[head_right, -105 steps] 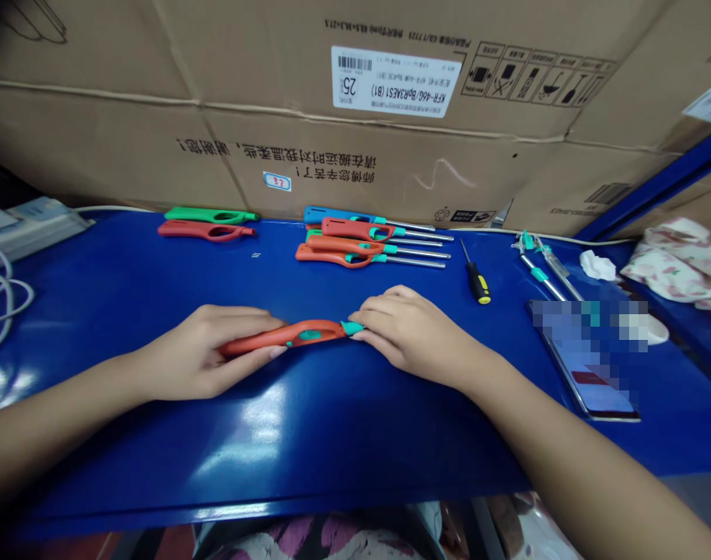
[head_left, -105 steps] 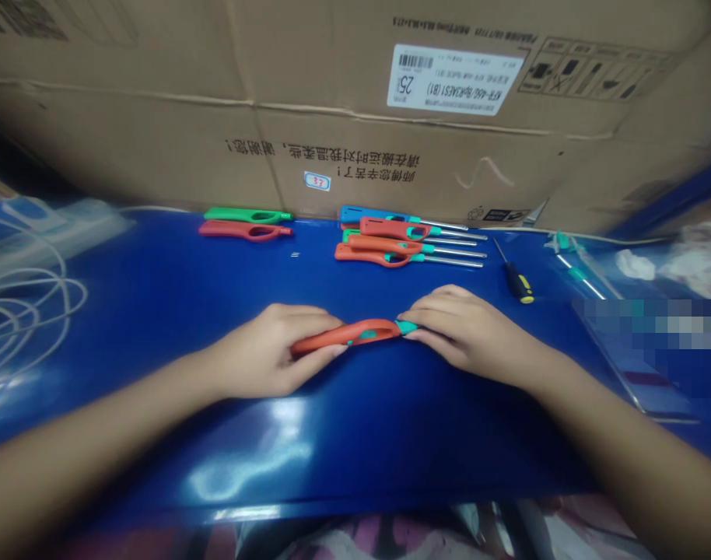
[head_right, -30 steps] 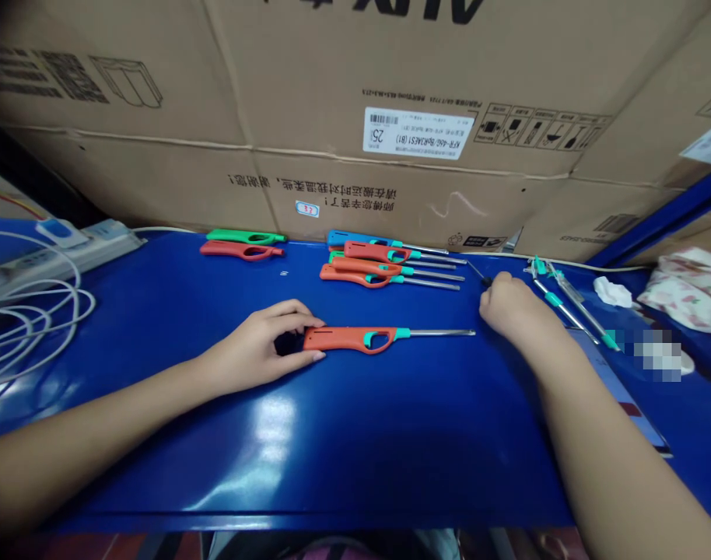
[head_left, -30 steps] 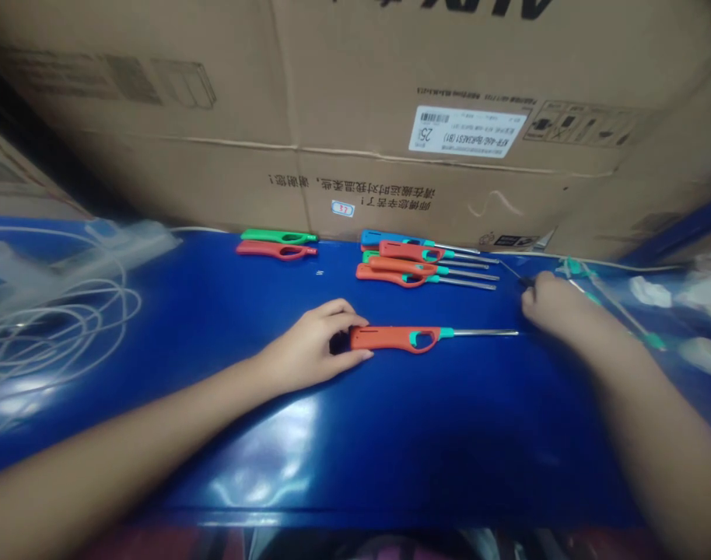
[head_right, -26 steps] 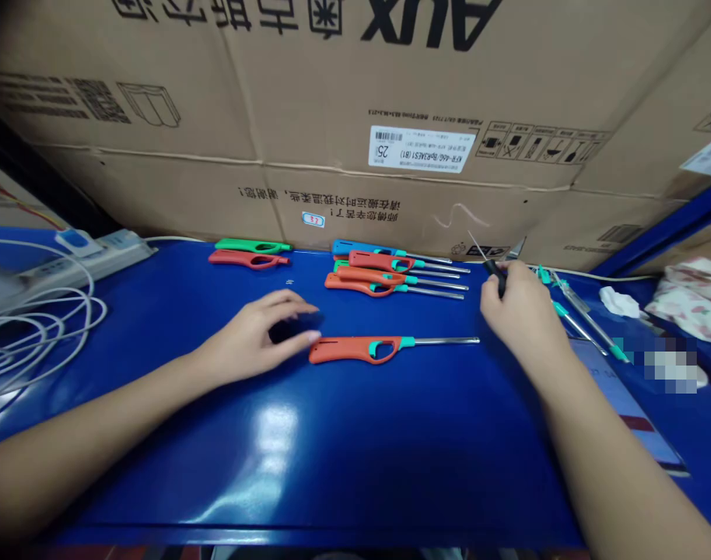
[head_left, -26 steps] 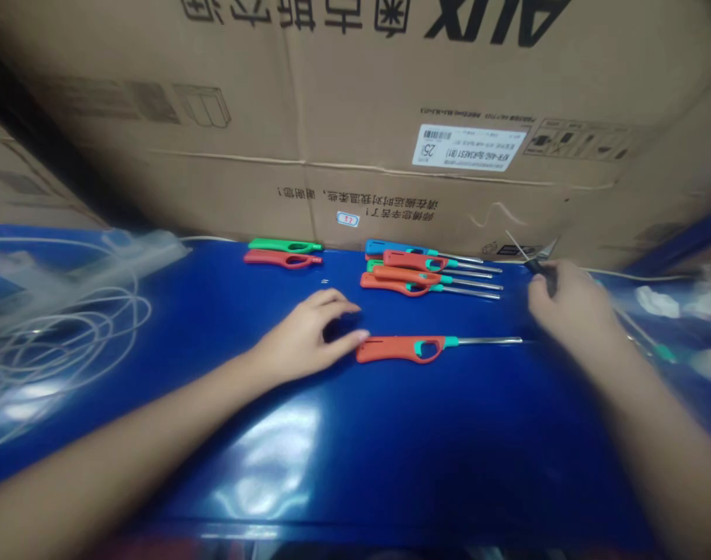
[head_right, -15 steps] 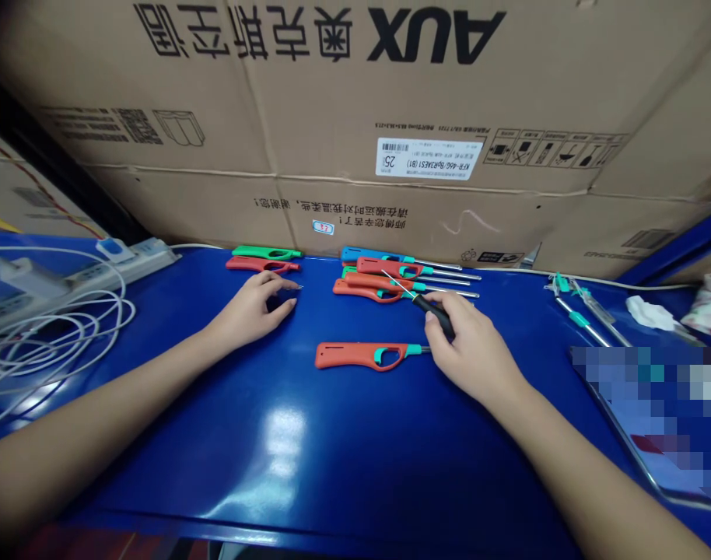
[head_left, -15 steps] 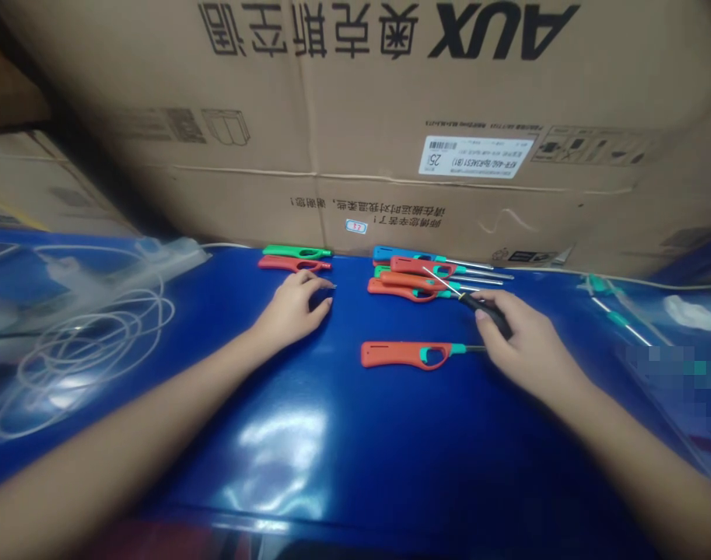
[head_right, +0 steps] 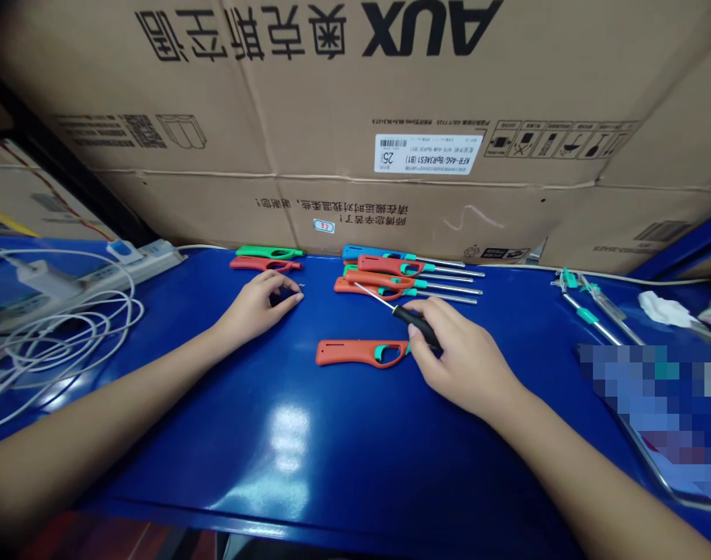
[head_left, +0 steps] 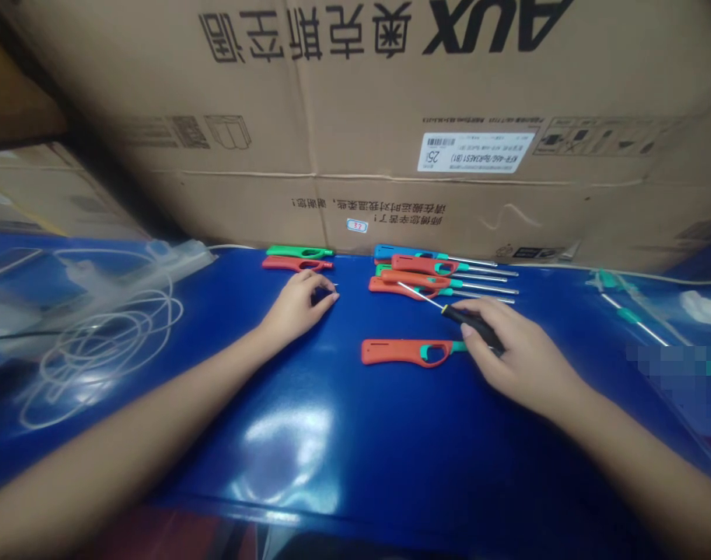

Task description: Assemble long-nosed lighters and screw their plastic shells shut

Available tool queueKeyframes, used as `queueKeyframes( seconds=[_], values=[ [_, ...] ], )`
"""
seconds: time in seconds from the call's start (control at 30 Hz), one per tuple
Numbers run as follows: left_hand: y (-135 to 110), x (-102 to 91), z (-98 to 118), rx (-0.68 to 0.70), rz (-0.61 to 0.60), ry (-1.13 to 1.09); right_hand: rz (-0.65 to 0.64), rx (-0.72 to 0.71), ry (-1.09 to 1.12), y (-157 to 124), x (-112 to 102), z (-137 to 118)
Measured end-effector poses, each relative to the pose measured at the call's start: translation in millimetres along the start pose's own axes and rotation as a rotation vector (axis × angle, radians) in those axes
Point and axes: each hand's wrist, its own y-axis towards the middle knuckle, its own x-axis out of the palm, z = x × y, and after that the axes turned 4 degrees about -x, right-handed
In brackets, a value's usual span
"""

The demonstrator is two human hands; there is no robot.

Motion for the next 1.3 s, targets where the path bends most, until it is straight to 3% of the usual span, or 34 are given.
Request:
queueKeyframes(
  seconds=[0.13, 0.3, 0.53, 0.7, 0.9, 1.3],
  values=[
    [1, 0.2, 3, -0.084, 0.008, -0.141, -0.056, -0.098, 0.053, -3, 3, -9],
    [-5, 1.5, 18, -0.261, -0.004, -0.482, -0.082, -0.105, 0.164, -7, 10, -13],
    [-32, 11.4, 61, -0.516, -0.153, -1.149, -0.043, -0.148, 0.43, -13, 18, -26],
    [-43, 13.6, 76, -0.672, -0.243, -1.426, -0.136, -0.129, 0.457, -13, 21, -30],
    [-45, 13.3, 78, -0.763, -0.288, -1.565, -0.131, -0.132, 0.458, -12, 23, -27],
    [-44, 11.0, 74, -0.795, -0.344, -1.613, -0.11, -0.132, 0.43, -12, 21, -26]
  ],
)
